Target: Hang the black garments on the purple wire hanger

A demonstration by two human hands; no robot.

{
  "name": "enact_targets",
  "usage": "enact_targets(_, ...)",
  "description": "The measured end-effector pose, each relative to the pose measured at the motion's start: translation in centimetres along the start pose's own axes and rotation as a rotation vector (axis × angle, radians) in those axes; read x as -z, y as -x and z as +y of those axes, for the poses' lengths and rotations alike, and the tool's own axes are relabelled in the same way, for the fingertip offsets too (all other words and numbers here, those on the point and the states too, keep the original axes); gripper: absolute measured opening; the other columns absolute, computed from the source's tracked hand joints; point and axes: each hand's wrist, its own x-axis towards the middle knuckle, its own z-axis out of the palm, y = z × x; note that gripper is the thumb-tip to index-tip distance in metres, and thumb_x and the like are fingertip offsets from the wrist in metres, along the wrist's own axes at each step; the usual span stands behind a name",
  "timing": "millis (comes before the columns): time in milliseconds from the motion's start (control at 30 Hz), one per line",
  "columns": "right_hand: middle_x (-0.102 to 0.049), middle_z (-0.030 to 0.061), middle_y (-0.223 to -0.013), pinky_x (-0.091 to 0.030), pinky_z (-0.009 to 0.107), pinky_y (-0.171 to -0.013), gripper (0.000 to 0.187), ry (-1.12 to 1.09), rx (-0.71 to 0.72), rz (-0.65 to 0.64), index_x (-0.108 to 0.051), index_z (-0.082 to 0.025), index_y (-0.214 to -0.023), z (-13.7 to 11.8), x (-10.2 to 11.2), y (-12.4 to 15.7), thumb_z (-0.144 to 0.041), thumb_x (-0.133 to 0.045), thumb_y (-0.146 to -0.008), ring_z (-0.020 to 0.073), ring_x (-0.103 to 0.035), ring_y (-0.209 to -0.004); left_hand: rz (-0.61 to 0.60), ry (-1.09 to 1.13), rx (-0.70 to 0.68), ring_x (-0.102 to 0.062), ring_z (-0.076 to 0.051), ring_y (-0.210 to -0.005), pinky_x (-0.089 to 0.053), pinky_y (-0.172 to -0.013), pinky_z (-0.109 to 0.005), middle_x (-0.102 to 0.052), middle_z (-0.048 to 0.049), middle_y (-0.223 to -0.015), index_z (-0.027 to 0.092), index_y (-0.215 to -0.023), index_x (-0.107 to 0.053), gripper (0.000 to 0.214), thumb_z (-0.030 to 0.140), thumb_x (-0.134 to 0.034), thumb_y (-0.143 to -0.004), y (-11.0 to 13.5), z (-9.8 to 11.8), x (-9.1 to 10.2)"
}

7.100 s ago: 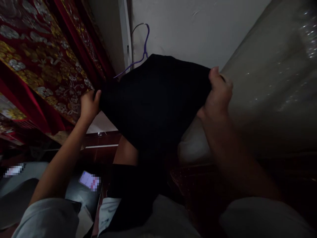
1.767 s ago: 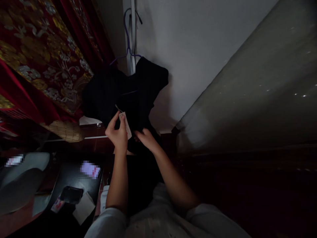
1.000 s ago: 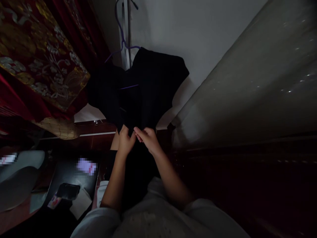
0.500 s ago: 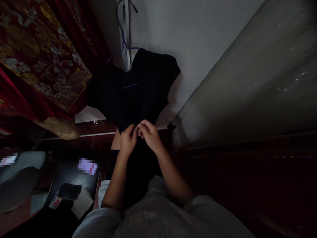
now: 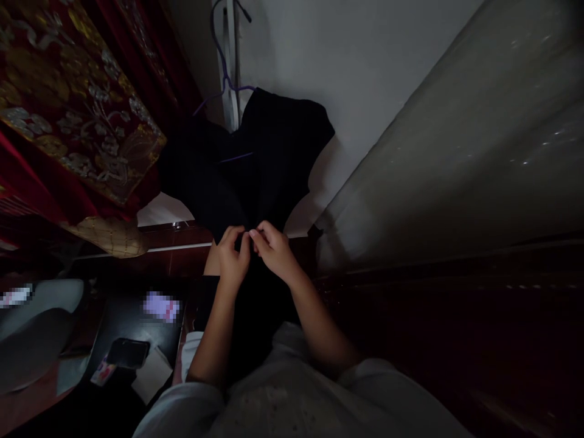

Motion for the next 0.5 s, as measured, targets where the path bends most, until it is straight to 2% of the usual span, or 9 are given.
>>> enact_targets(67, -0.055, -0.0039, -0.059, -0.041, 0.023, -0.053, 0.032, -0.052, -0.047, -0.040, -0.053, -0.022, -0.081, -0.2, 0.1, 0.2, -0.051, -0.059, -0.093, 0.0107, -0.052, -0.054, -0.003, -0.006, 0.004, -0.066, -0.018, -0.089, -0.051, -0.082, -0.029, -0.069, -0.0056, -0.091, 0.017, -0.094, -0.066, 0.014, 0.026, -0.057, -0.099, 0.1, -0.4, 0.0)
enact_targets(167, -0.054, -0.0031, -0.052, -0.031, 0.023, -0.042, 0.035, -0.242, -0.227, -0.054, -0.060, -0.019, -0.075, -0.5, 0.2, -0.1, -0.053, -0.070, -0.082, 0.0088, -0.045, -0.043, 0.001, -0.035, 0.021, -0.066, -0.018, -0.086, -0.051, -0.080, -0.029, -0.068, -0.0056, -0.088, 0.016, -0.092, -0.066, 0.014, 0.024, -0.056, -0.099, 0.2, -0.8, -0.2)
enact_targets(267, -0.048, -0.0048, -0.045, -0.018, 0.022, -0.037, 0.035, -0.429, -0.330, 0.012, -0.062, -0.017, -0.069, -2.0, 0.4, -2.6, -0.048, -0.078, -0.074, 0.0058, -0.036, -0.036, -0.030, -0.069, 0.044, -0.067, -0.019, -0.088, -0.052, -0.081, -0.030, -0.070, -0.0078, -0.091, 0.017, -0.095, -0.065, 0.013, 0.024, -0.055, -0.099, 0.1, -0.7, -0.5)
enact_targets(333, -0.044, -0.0065, -0.043, -0.016, 0.021, -0.036, 0.032, -0.491, -0.308, 0.060, -0.060, -0.016, -0.067, -4.5, 0.8, -5.7, -0.039, -0.078, -0.080, 0.0040, -0.033, -0.036, -0.075, -0.091, 0.044, -0.068, -0.021, -0.089, -0.052, -0.082, -0.031, -0.071, -0.0091, -0.094, 0.017, -0.097, -0.065, 0.012, 0.023, -0.055, -0.099, 0.0, -0.8, -0.7)
enact_targets(433, -0.039, -0.0089, -0.046, -0.015, 0.019, -0.037, 0.031, -0.503, -0.227, 0.150, -0.055, -0.016, -0.068, -10.5, 1.5, -11.5, -0.024, -0.064, -0.096, 0.0024, -0.032, -0.037, -0.157, -0.118, 0.021, -0.068, -0.021, -0.086, -0.053, -0.079, -0.032, -0.070, -0.0088, -0.091, 0.018, -0.096, -0.065, 0.010, 0.020, -0.055, -0.098, 0.2, -1.5, -1.0)
enact_targets(500, -0.038, -0.0091, -0.053, -0.013, 0.017, -0.038, 0.031, -0.512, -0.178, 0.187, -0.053, -0.015, -0.074, -14.5, 1.9, -14.6, -0.024, -0.053, -0.104, 0.0012, -0.034, -0.039, -0.194, -0.142, 0.000, -0.068, -0.022, -0.083, -0.053, -0.077, -0.032, -0.069, -0.0091, -0.090, 0.018, -0.095, -0.065, 0.011, 0.017, -0.054, -0.097, 0.1, -2.4, -0.8)
